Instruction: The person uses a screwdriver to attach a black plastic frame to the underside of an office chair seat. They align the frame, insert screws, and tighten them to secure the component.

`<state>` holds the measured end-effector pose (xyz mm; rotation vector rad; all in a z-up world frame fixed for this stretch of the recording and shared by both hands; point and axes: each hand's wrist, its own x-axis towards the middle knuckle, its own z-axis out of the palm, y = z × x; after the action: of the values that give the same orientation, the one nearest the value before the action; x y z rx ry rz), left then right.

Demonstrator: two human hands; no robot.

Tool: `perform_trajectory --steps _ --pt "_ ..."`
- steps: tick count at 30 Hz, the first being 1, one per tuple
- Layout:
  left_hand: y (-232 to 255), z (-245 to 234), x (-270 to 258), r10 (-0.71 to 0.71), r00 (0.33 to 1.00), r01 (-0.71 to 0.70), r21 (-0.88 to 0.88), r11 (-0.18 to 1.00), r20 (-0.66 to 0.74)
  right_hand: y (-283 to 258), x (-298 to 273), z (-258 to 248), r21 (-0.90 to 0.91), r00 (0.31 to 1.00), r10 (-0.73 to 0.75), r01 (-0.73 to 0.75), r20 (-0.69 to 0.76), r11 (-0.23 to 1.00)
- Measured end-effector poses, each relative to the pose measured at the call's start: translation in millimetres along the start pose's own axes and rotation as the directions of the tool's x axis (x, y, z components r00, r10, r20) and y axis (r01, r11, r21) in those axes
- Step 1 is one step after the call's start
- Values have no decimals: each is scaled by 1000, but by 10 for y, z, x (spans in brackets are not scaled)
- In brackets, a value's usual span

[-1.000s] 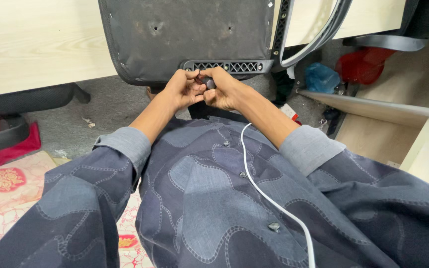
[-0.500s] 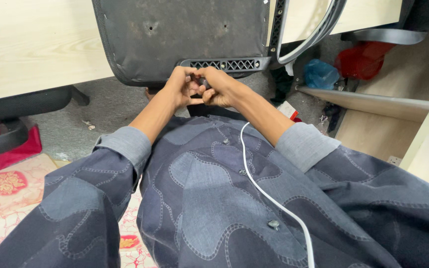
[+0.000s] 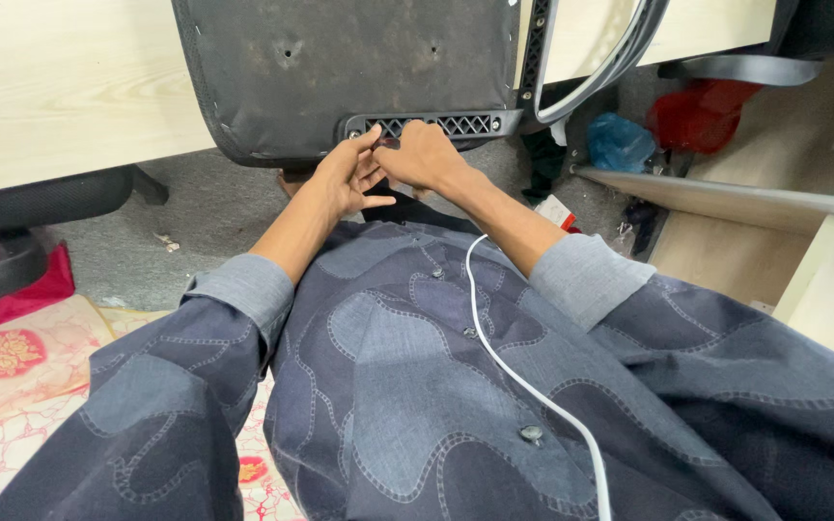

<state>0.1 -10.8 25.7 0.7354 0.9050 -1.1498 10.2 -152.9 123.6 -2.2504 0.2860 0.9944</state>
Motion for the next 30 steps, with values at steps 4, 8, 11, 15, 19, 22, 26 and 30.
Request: perform_trajectory --steps 4,8,11,15,19,22,26,30 --pt "3 -38 -22 52 981 -16 -185 983 189 141 203 35 600 906 239 -411 349 686" --pt "-13 -117 44 100 974 -49 -241 969 202 129 374 44 769 764 164 -638 624 46" --pt "-29 -182 163 92 983 -58 -210 976 157 60 309 39 790 795 170 -603 583 114" --pt "-47 -233 325 33 996 -22 -144 989 78 -65 78 -12 589 888 245 -444 388 676" --pt "-43 -187 372 7 1000 -7 39 999 -24 -187 33 2 12 973 209 -211 103 977" --pt "16 -127 257 -18 1000 19 43 999 -17 -147 96 56 -35 985 162 -160 64 986" --pt "36 -140 17 -22 996 30 -103 994 85 30 285 48 548 885 209 -427 416 719" --pt "54 -117 -102 -1 983 36 -186 982 185 91 319 -36 713 805 248 -593 540 374"
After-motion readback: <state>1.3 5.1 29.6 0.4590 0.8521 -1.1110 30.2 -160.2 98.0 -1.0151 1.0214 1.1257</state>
